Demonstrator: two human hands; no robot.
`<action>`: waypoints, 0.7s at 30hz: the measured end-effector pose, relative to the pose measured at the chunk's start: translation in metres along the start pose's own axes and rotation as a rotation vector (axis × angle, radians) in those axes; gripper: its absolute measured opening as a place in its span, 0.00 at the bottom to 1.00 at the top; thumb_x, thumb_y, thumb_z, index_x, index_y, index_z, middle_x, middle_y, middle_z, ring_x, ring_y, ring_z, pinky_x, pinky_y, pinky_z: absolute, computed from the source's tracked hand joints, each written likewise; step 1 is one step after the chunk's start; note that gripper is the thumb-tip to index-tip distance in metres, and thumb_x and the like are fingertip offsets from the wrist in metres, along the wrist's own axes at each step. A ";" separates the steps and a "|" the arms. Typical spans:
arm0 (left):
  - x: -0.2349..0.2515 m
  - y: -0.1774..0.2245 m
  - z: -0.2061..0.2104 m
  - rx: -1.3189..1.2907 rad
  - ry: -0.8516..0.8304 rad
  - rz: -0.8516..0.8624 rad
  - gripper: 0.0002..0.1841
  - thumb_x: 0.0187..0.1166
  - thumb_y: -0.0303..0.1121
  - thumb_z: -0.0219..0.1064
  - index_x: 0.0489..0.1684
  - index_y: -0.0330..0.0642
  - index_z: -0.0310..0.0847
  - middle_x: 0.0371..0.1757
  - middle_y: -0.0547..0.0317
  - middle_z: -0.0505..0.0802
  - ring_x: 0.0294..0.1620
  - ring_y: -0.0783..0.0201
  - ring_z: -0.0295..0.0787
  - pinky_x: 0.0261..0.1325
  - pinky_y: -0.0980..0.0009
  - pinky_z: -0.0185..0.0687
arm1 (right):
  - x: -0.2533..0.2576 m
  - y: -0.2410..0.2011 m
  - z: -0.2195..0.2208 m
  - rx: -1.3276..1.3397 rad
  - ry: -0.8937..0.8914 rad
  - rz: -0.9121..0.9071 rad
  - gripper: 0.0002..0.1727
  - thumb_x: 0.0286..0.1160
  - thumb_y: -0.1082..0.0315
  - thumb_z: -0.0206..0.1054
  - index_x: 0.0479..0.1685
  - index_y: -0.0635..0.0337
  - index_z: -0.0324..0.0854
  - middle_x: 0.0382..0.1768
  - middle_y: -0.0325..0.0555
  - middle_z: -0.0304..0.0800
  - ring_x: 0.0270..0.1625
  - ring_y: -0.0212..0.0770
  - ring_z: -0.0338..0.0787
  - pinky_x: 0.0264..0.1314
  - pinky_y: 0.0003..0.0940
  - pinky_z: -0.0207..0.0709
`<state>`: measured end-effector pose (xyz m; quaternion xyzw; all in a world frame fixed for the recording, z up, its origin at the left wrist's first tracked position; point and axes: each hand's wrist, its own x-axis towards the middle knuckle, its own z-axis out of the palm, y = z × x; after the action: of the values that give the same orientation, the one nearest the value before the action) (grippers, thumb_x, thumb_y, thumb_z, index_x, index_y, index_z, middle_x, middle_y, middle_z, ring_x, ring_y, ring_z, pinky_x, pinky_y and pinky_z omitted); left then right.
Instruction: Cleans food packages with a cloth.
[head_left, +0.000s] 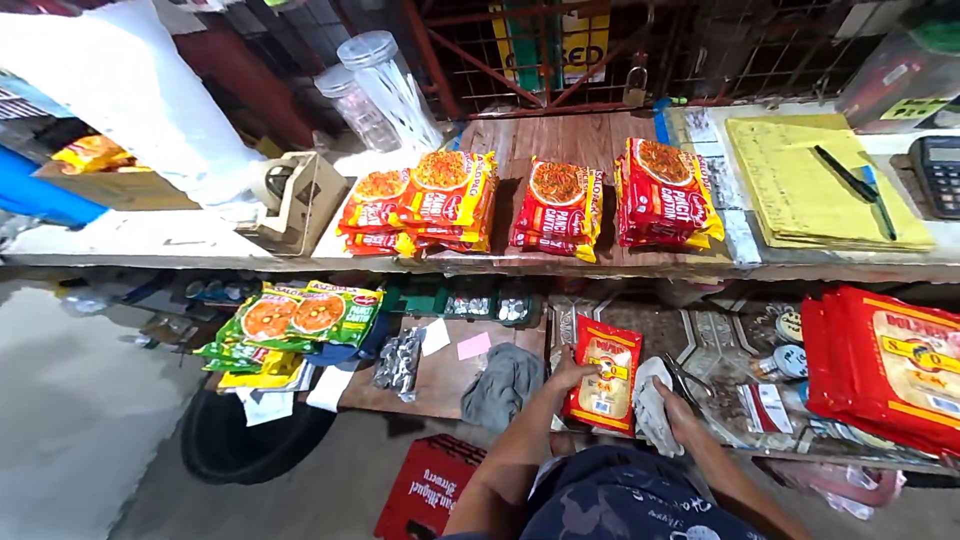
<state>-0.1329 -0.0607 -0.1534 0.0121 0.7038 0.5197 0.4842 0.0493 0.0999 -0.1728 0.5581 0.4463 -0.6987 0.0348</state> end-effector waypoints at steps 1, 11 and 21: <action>-0.002 0.002 0.004 0.004 -0.011 -0.013 0.52 0.63 0.30 0.84 0.88 0.38 0.48 0.72 0.30 0.80 0.67 0.43 0.85 0.69 0.49 0.83 | 0.001 -0.001 0.000 -0.008 -0.001 0.001 0.34 0.90 0.45 0.53 0.81 0.65 0.67 0.66 0.64 0.83 0.65 0.53 0.86 0.67 0.53 0.79; -0.034 0.031 0.010 -0.379 -0.024 -0.050 0.29 0.82 0.24 0.64 0.82 0.38 0.58 0.51 0.43 0.90 0.45 0.55 0.92 0.52 0.58 0.90 | -0.097 -0.067 0.001 -0.593 -0.052 -0.835 0.27 0.80 0.57 0.62 0.62 0.77 0.82 0.57 0.65 0.90 0.63 0.54 0.90 0.72 0.54 0.78; -0.080 0.050 0.052 -0.174 -0.239 0.060 0.35 0.74 0.21 0.69 0.82 0.34 0.56 0.55 0.45 0.90 0.48 0.60 0.92 0.56 0.61 0.89 | -0.044 -0.134 0.016 -1.209 -0.028 -0.948 0.29 0.91 0.52 0.50 0.78 0.64 0.76 0.82 0.58 0.74 0.88 0.59 0.67 0.92 0.60 0.48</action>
<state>-0.0786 -0.0427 -0.0622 0.0529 0.5925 0.5879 0.5481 -0.0193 0.1498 -0.0588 0.1822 0.9417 -0.2804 0.0362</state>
